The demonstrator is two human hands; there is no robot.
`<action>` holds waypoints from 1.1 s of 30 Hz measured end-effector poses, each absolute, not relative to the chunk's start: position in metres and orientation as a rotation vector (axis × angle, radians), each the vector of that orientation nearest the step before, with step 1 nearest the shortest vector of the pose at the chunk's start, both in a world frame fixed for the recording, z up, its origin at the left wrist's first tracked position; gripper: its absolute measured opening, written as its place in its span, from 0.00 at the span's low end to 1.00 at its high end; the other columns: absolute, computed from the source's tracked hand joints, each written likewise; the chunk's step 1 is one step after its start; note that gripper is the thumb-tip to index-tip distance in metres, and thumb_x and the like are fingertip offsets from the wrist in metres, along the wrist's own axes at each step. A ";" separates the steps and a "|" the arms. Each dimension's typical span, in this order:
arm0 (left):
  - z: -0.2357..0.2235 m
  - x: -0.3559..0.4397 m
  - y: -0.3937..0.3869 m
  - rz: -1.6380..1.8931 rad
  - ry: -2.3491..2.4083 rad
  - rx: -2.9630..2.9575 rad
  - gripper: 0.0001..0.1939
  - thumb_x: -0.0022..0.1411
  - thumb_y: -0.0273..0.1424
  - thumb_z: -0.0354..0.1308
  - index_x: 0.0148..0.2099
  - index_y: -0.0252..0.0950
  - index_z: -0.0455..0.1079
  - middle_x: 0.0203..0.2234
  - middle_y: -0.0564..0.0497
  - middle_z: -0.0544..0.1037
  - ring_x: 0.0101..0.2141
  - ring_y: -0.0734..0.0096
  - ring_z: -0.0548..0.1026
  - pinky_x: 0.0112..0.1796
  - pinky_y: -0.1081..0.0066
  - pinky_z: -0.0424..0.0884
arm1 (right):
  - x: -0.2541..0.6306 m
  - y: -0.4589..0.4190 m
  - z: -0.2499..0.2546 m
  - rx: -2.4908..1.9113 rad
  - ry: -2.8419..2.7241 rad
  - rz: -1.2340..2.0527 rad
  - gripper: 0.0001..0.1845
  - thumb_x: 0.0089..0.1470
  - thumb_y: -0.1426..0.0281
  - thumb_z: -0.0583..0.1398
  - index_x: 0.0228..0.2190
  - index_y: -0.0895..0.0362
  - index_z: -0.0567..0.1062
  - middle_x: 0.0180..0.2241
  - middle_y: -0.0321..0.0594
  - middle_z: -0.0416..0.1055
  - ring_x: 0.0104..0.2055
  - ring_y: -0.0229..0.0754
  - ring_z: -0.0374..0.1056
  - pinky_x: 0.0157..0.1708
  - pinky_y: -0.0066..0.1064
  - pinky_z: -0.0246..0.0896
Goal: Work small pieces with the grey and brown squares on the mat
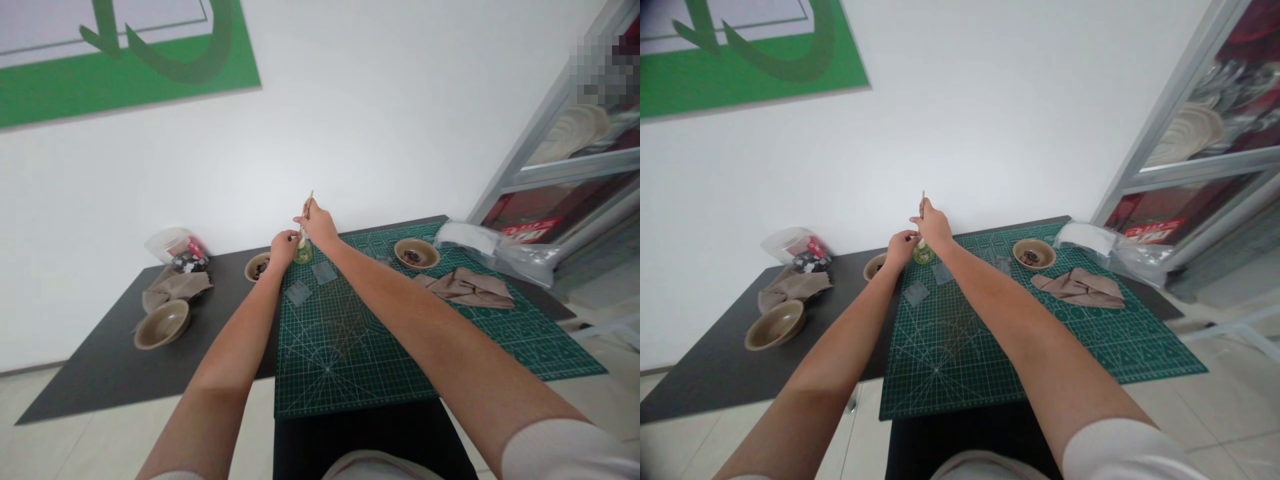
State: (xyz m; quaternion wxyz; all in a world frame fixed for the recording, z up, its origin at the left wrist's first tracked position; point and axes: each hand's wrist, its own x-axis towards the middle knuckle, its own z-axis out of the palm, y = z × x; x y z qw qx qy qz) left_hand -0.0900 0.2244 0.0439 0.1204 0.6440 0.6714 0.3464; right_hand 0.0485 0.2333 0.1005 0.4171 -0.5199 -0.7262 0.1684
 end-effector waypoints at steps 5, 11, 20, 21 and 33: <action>0.045 -0.089 0.224 1.015 1.971 1.901 0.13 0.58 0.34 0.55 0.40 0.36 0.79 0.32 0.47 0.78 0.33 0.66 0.71 0.38 0.69 0.63 | 0.049 0.229 0.104 -1.285 -1.857 0.384 0.17 0.60 0.67 0.60 0.50 0.57 0.66 0.40 0.47 0.77 0.43 0.50 0.74 0.45 0.38 0.66; 0.048 -0.089 0.217 1.019 1.981 1.855 0.11 0.58 0.34 0.57 0.39 0.36 0.78 0.23 0.52 0.71 0.28 0.68 0.67 0.33 0.69 0.61 | 0.044 0.226 0.106 -1.266 -1.974 0.317 0.19 0.61 0.69 0.59 0.53 0.57 0.66 0.41 0.48 0.77 0.43 0.50 0.74 0.45 0.38 0.66; 0.045 -0.089 0.214 1.016 2.004 1.962 0.07 0.58 0.33 0.58 0.36 0.37 0.75 0.27 0.51 0.73 0.32 0.65 0.69 0.36 0.68 0.62 | 0.042 0.231 0.104 -1.280 -2.012 0.298 0.18 0.60 0.71 0.58 0.51 0.57 0.66 0.41 0.49 0.77 0.43 0.49 0.73 0.45 0.37 0.65; 0.045 -0.089 0.215 1.009 2.013 1.968 0.07 0.58 0.33 0.58 0.35 0.37 0.75 0.27 0.50 0.73 0.32 0.64 0.70 0.37 0.68 0.63 | 0.042 0.232 0.105 -1.275 -2.018 0.306 0.17 0.60 0.71 0.59 0.51 0.57 0.66 0.41 0.48 0.77 0.43 0.49 0.74 0.45 0.37 0.65; 0.047 -0.090 0.194 1.101 2.017 1.809 0.08 0.61 0.30 0.52 0.42 0.36 0.68 0.35 0.46 0.76 0.39 0.61 0.73 0.41 0.64 0.66 | 0.037 0.231 0.080 -1.385 -2.034 0.394 0.18 0.55 0.65 0.65 0.43 0.59 0.67 0.41 0.54 0.76 0.44 0.54 0.74 0.42 0.37 0.65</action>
